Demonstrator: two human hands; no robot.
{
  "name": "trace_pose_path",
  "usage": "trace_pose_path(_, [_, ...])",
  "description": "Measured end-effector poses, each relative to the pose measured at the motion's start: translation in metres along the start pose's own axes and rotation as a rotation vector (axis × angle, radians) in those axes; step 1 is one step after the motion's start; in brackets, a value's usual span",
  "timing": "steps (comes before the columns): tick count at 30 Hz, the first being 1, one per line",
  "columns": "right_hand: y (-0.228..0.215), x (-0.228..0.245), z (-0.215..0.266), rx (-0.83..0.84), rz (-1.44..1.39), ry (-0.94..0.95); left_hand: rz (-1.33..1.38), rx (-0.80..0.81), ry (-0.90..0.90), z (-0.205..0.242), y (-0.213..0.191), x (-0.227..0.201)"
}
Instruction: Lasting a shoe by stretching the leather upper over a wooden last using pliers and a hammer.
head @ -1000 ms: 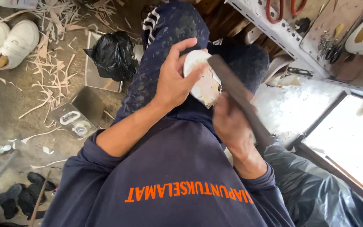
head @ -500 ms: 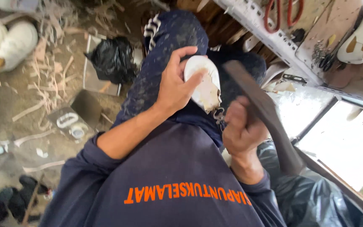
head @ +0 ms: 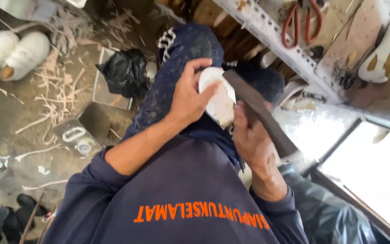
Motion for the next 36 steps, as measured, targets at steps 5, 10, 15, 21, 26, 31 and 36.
trace_pose_path(5, [-0.029, -0.01, 0.008, 0.101, -0.439, 0.258, -0.131, -0.004, -0.033, 0.002, 0.002, -0.016])
trace_pose_path(10, [-0.051, -0.01, 0.013, -0.239, -0.698, 0.201, -0.008, -0.016, -0.105, 0.005, -0.001, -0.007])
trace_pose_path(15, [-0.037, -0.018, 0.001, 0.287, -0.636, 0.387, -0.08, -0.013, -0.127, 0.001, 0.001, -0.019])
trace_pose_path(21, [-0.007, -0.001, 0.003, 0.263, -0.885, 0.423, -0.132, 0.022, -0.058, -0.002, -0.005, -0.019])
trace_pose_path(26, [-0.039, -0.035, 0.0, 0.032, -1.488, 0.529, 0.063, 0.347, 0.08, -0.041, -0.009, -0.053])
trace_pose_path(31, [-0.011, -0.071, 0.02, -0.125, -1.531, 0.721, -0.351, 0.781, -0.052, -0.069, 0.044, -0.011])
trace_pose_path(36, [0.006, -0.087, 0.038, -0.088, -1.264, 0.579, -0.269, 0.75, -0.117, -0.066, 0.063, 0.008])
Point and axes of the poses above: each hand's wrist, its own z-axis away from the middle knuckle, its own y-axis out of the palm, x = y × z, the point moved 2 cm from there along -z, towards the middle knuckle, and after that the axes turned 8 degrees about y, right-handed, at the moved point
